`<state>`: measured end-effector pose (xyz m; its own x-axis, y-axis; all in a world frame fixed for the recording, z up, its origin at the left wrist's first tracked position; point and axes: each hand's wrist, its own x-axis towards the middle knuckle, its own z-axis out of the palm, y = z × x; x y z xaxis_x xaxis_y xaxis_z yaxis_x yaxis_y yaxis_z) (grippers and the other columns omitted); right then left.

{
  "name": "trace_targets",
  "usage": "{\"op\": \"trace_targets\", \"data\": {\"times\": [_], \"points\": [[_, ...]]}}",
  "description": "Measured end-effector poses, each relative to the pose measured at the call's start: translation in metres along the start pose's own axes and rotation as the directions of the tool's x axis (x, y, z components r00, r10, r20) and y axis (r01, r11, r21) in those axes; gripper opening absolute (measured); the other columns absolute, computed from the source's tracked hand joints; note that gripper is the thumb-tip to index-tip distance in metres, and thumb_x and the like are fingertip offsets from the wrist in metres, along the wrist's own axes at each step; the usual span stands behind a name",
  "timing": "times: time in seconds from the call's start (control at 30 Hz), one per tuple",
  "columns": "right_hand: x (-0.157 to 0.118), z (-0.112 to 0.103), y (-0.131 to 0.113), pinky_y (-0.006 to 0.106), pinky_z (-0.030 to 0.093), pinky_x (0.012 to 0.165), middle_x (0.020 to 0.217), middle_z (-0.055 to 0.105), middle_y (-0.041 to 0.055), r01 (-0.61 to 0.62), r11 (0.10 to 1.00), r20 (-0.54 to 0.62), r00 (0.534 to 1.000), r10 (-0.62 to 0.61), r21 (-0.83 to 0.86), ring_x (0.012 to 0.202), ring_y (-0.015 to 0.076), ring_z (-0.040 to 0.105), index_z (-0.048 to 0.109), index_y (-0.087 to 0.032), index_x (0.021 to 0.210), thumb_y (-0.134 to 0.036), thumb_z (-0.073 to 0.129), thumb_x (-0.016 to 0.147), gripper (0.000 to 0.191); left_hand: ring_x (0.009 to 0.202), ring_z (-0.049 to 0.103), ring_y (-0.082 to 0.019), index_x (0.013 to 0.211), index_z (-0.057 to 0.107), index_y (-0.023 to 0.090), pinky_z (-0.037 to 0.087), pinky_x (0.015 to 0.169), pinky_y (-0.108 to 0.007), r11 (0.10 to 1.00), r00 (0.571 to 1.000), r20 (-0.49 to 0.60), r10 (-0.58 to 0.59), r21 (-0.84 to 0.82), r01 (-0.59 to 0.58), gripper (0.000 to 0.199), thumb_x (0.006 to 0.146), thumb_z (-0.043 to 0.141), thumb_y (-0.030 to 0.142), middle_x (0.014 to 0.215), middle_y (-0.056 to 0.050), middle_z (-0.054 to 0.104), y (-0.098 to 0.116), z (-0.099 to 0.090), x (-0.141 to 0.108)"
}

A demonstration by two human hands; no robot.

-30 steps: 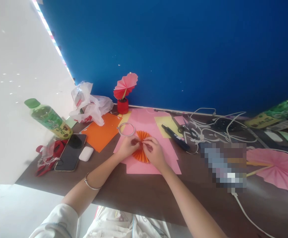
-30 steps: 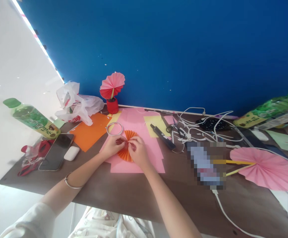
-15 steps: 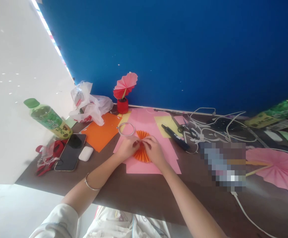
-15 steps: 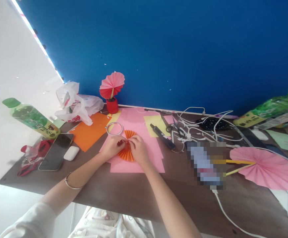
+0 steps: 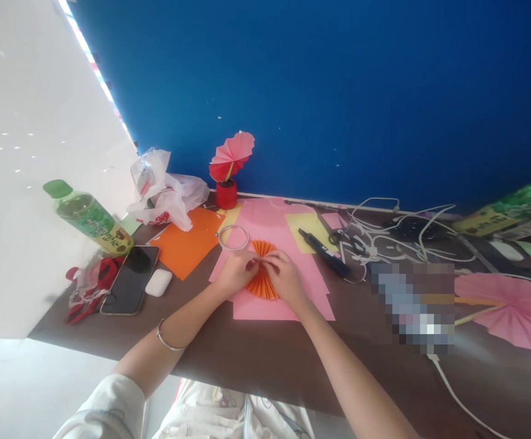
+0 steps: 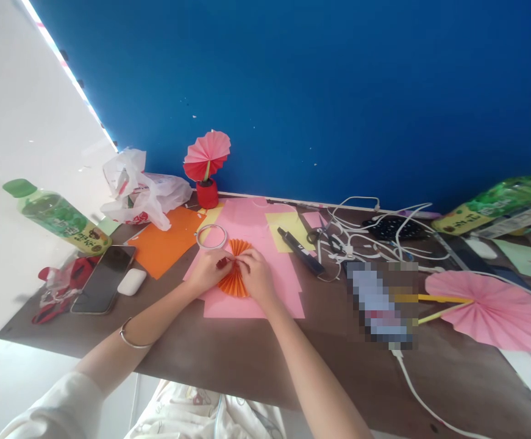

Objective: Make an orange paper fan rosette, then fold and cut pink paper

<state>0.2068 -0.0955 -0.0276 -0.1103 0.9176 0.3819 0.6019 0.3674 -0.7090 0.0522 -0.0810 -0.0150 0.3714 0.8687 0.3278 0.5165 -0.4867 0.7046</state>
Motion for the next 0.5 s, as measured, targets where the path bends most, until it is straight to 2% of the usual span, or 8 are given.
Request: {"op": "trace_targets", "data": {"times": [0.23,0.43,0.5], "points": [[-0.0001,-0.0011,-0.0042,0.036,0.049,0.076,0.085,0.059,0.0055,0.020,1.000,-0.004,1.000,-0.020,0.003,0.083,0.0194,0.058,0.060,-0.021,0.078,-0.019,0.046,0.079,0.015,0.064,0.055,-0.013,0.076,0.065,0.015,0.043,0.062,-0.025,1.000,1.000,0.003,-0.027,0.003,0.027,0.019,0.072,0.047,0.009,0.072,-0.003,0.065,0.0008,-0.0006,0.0003],[-0.0020,-0.0017,-0.0061,0.036,0.050,0.079,0.096,0.058,0.0078,0.024,1.000,0.005,1.000,-0.024,-0.004,0.092,0.0212,0.057,0.061,-0.020,0.091,-0.019,0.050,0.076,0.019,0.064,0.055,-0.012,0.079,0.066,0.015,0.042,0.061,-0.024,1.000,1.000,-0.009,-0.019,-0.008,0.019,0.021,0.072,0.048,0.007,0.074,-0.003,0.065,0.0009,-0.0017,-0.0003],[-0.0017,-0.0007,-0.0059,0.036,0.050,0.078,0.096,0.058,0.0073,0.020,1.000,0.000,1.000,-0.020,-0.024,0.090,0.0209,0.057,0.063,-0.021,0.090,-0.019,0.050,0.076,0.020,0.064,0.055,-0.013,0.080,0.066,0.016,0.043,0.061,-0.024,1.000,1.000,-0.007,-0.012,0.002,0.012,0.021,0.073,0.048,0.008,0.074,-0.003,0.066,0.0015,-0.0020,-0.0004]]}}
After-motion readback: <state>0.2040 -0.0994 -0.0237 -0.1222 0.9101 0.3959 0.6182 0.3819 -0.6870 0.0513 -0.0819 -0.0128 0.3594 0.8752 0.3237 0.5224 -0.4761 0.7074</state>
